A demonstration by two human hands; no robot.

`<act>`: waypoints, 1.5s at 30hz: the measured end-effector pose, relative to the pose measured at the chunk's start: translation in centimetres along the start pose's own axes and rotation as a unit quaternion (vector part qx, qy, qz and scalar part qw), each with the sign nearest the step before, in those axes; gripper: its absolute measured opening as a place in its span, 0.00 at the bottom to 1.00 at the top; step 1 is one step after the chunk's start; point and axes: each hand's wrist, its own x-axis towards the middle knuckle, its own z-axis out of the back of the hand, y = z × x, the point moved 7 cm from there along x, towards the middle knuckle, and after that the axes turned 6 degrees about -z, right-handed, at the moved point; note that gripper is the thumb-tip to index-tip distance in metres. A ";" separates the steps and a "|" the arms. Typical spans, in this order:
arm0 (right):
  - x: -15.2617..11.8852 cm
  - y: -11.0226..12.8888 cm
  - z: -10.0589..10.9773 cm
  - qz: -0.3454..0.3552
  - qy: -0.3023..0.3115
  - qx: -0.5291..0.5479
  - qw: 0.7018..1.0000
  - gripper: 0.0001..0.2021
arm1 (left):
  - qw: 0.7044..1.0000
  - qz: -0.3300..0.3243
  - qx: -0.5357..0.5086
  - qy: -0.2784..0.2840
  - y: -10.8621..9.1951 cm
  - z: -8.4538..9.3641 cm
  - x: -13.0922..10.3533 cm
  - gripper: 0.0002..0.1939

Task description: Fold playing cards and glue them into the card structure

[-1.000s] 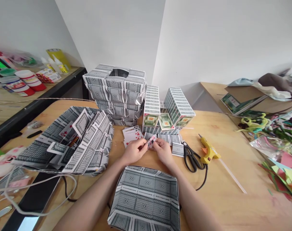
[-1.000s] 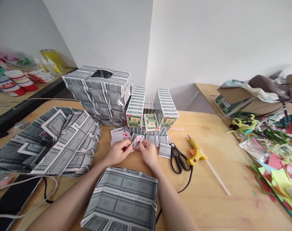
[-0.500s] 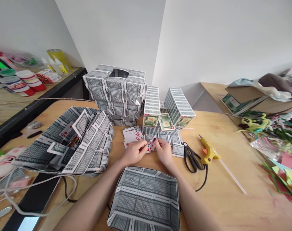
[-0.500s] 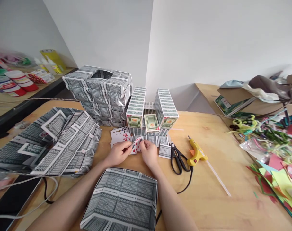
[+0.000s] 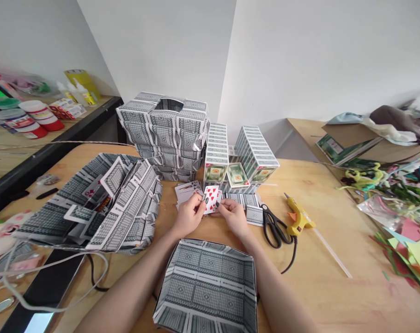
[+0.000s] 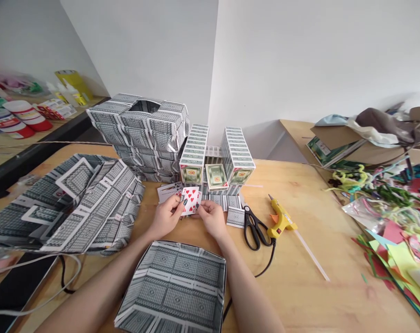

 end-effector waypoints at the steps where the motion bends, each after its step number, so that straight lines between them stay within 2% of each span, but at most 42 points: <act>1: 0.0 -0.1 0.0 0.002 -0.005 -0.006 1.000 0.14 | 1.000 -0.003 -0.004 0.009 0.0 -0.1 0.0 0.09; 10: -0.4 0.0 0.7 0.044 -0.102 -0.140 0.984 0.12 | 0.997 -0.034 -0.015 0.074 -0.8 -1.1 -0.2 0.10; 14: -0.3 -0.1 1.3 0.040 -0.131 -0.136 0.981 0.14 | 0.998 -0.013 -0.012 0.054 -0.4 -0.8 -0.1 0.09; 16: 0.0 -0.3 1.3 0.027 -0.105 -0.085 0.990 0.15 | 1.000 0.005 -0.005 0.024 -0.1 -0.4 0.0 0.08; 20: 0.1 0.0 0.6 -0.007 0.003 0.062 0.998 0.15 | 0.997 0.045 -0.057 -0.006 0.5 -0.1 0.2 0.08; 25: 0.0 0.0 0.6 -0.058 0.075 0.142 0.985 0.13 | 0.973 0.072 -0.219 0.026 0.9 -0.8 0.2 0.09; 28: -0.1 -0.1 0.5 -0.065 0.100 0.159 0.980 0.14 | 0.961 0.073 -0.261 0.052 0.8 -1.2 0.2 0.10; 31: 0.0 -0.1 0.3 -0.060 0.101 0.160 0.980 0.11 | 0.956 0.070 -0.273 0.077 0.8 -1.5 0.1 0.11; 35: 0.1 -0.3 0.6 -0.063 0.063 0.139 0.986 0.09 | 0.956 0.064 -0.270 0.094 0.8 -1.7 0.0 0.12; 45: 0.4 -0.6 0.9 -0.063 -0.003 0.071 0.995 0.14 | 0.957 0.074 -0.248 0.131 0.6 -2.2 -0.4 0.13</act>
